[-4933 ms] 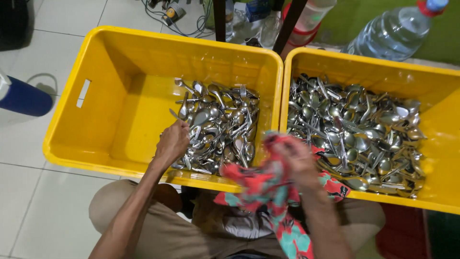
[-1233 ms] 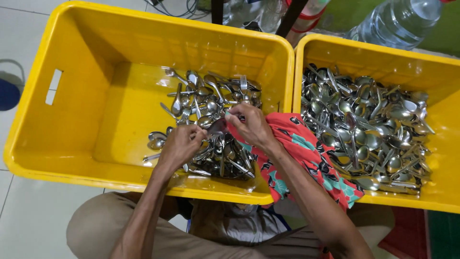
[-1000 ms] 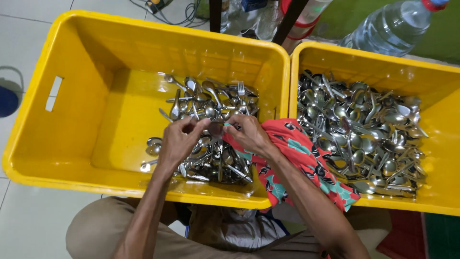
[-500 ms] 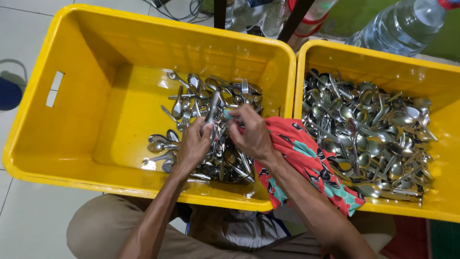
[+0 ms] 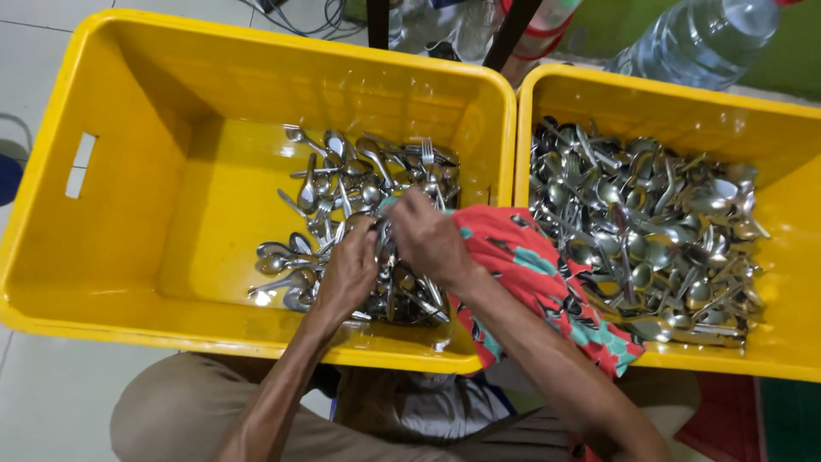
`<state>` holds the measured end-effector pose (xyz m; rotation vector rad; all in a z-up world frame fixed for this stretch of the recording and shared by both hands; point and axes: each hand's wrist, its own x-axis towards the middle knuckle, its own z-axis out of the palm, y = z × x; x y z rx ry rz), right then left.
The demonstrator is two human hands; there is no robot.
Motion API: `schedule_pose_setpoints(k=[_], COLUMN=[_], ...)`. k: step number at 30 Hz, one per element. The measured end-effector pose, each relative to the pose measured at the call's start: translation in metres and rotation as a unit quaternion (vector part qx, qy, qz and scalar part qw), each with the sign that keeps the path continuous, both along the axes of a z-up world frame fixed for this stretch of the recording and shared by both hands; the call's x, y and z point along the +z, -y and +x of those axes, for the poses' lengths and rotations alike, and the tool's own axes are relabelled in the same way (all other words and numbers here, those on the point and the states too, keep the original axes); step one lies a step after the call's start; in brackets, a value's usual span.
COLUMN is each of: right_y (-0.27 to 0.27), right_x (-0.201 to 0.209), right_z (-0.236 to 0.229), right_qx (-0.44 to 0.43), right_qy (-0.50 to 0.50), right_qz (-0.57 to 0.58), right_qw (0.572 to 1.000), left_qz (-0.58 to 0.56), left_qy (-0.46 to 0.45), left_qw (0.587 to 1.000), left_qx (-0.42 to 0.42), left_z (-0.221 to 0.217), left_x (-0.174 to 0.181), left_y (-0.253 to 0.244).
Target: The person wipes spoons and forks with a cloth and moves them from one bin to another.
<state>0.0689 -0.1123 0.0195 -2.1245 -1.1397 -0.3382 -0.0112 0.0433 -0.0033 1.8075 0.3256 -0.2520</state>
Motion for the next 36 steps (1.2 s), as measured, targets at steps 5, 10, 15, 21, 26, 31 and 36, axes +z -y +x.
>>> schedule_pose_setpoints(k=[5, 10, 15, 21, 26, 31, 36], right_y=[0.001, 0.003, -0.001, 0.004, 0.001, 0.006, 0.030], right_x=[0.014, 0.013, -0.007, 0.001, -0.008, 0.015, 0.016], right_z=[0.007, 0.010, 0.003, 0.004, 0.008, 0.015, 0.032], right_qx=[-0.085, -0.103, -0.051, -0.039, -0.052, -0.094, -0.250], right_qy=[-0.063, -0.045, -0.081, -0.060, -0.041, 0.031, -0.165], right_qz=[0.084, 0.118, 0.047, 0.061, 0.061, 0.014, 0.053], right_qw=[0.991, 0.987, 0.994, 0.996, 0.996, 0.995, 0.953], left_qz=[0.119, 0.216, 0.187, 0.222, 0.269, 0.305, 0.170], left_qy=[0.027, 0.119, 0.175, 0.191, 0.221, 0.268, 0.098], left_qw=[0.993, 0.969, 0.967, 0.956, 0.937, 0.912, 0.980], left_qx=[0.005, 0.008, 0.008, -0.011, -0.042, -0.060, -0.044], left_z=[0.001, 0.000, 0.004, 0.009, -0.001, -0.004, -0.007], left_x=[0.013, 0.009, 0.001, -0.014, -0.003, 0.018, 0.053], left_y=[-0.004, 0.000, 0.008, 0.012, -0.003, -0.013, -0.023])
